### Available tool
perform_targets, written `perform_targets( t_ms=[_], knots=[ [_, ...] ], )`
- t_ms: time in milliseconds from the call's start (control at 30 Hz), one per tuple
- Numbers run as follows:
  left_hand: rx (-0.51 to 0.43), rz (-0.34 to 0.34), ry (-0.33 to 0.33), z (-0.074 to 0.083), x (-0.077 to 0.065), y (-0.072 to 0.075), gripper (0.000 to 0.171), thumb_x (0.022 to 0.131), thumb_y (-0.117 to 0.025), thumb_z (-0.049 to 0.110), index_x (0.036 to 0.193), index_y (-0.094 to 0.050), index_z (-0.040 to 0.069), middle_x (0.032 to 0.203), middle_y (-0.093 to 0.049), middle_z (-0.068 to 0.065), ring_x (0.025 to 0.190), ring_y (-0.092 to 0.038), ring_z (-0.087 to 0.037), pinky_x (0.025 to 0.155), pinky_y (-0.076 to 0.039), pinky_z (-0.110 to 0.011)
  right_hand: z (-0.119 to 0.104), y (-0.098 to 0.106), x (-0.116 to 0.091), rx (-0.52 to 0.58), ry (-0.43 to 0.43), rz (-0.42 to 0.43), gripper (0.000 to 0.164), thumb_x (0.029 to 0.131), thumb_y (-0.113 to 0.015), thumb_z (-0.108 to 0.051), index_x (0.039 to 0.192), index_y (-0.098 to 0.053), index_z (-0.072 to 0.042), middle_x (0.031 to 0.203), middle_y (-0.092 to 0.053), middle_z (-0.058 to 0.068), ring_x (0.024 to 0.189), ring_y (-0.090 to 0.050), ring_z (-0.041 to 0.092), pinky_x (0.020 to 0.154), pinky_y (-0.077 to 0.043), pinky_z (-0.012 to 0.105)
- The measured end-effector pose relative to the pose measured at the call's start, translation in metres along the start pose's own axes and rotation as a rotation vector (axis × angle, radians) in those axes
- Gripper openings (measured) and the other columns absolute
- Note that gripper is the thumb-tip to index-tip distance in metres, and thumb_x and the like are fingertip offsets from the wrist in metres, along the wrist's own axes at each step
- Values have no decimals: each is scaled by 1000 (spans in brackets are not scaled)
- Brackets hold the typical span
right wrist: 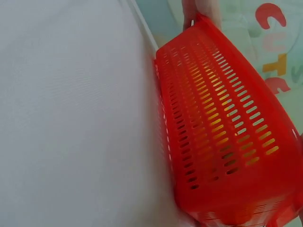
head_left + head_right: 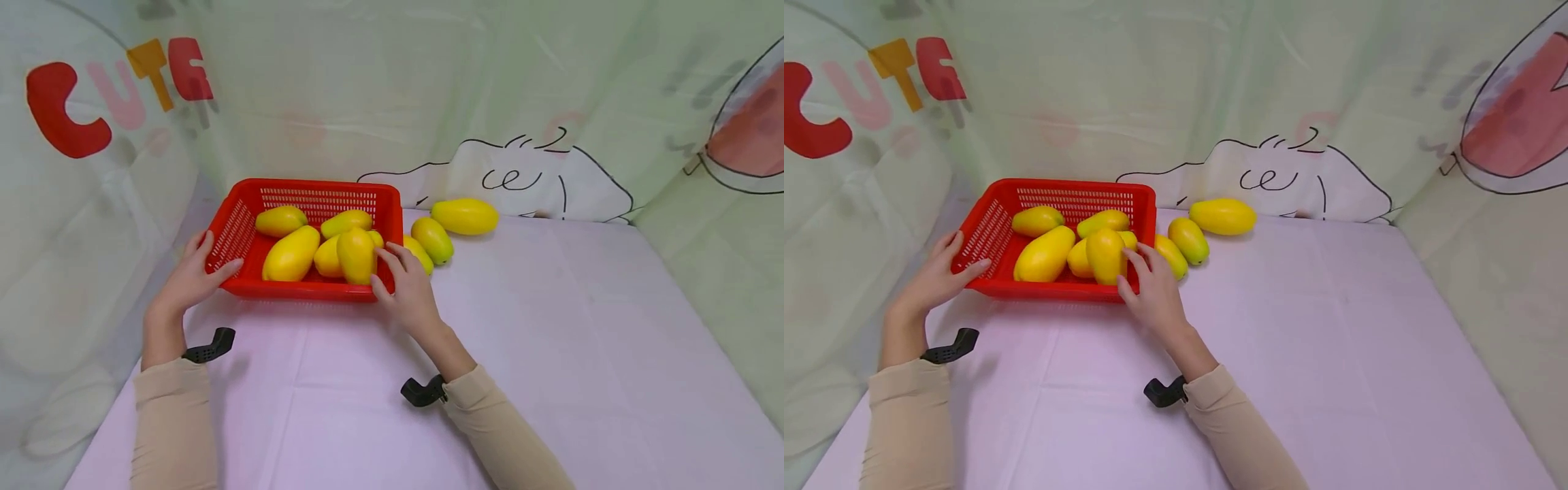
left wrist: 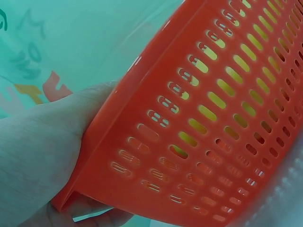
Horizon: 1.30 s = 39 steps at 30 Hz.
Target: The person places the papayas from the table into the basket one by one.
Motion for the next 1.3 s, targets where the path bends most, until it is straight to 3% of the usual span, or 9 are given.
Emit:
perform_targets(
  t_ms=[200,367,600,700,1000,1167,1300],
  knots=[
    [35,-5,9,-2,-2,1,101,89,-52,58,151,10,9,157,12,-22,137,-14,-52,93,-39,-67,-16,-5,-6,-173,114,-81,49,96,-49,-35,144,-42,-25,150,-34,9,139,-28,28,112,-33,48],
    [30,-25,-13,1,1,-2,101,88,-52,59,151,10,10,157,12,-22,138,-13,-51,95,-37,-67,-22,-11,-11,-353,186,-142,58,97,-43,-46,149,-33,-21,153,-32,8,143,-22,29,119,-20,44],
    [28,-19,-11,3,1,-2,100,89,-52,58,151,10,11,158,12,-21,137,-14,-51,95,-37,-68,-18,-9,-12,-373,58,-222,65,96,-36,-58,151,-26,-26,157,-26,1,147,-15,26,115,-7,63],
    [29,-14,-10,3,1,-2,100,89,-52,58,151,10,11,158,12,-21,136,-15,-51,94,-38,-68,-19,-5,-11,-374,25,-231,65,95,-36,-58,150,-28,-25,156,-29,0,147,-16,26,114,-6,65],
    [15,-10,-5,3,-2,-2,99,89,-51,58,151,9,10,157,11,-22,136,-14,-52,92,-40,-67,-20,2,-11,-289,-3,-259,62,95,-42,-54,148,-34,-23,152,-37,2,146,-24,22,112,-3,66],
    [14,-10,7,2,-2,-2,98,90,-51,57,151,10,11,157,12,-22,137,-13,-53,92,-40,-67,-14,9,-8,-123,-54,-318,64,96,-44,-51,148,-35,-14,151,-39,5,146,-23,22,113,3,65],
    [21,-21,13,0,-2,-2,98,90,-51,58,151,10,10,157,13,-22,137,-11,-52,93,-39,-68,-8,14,-6,37,-52,-315,57,98,-45,-44,146,-39,-15,148,-43,5,145,-27,22,117,-4,59]
  ],
)
Point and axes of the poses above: each hand's wrist, its own x-axis towards the middle knuckle, its own y-axis out of the back of the hand, z = x × y, the point moved 8 cm from there along x, towards the middle knuckle
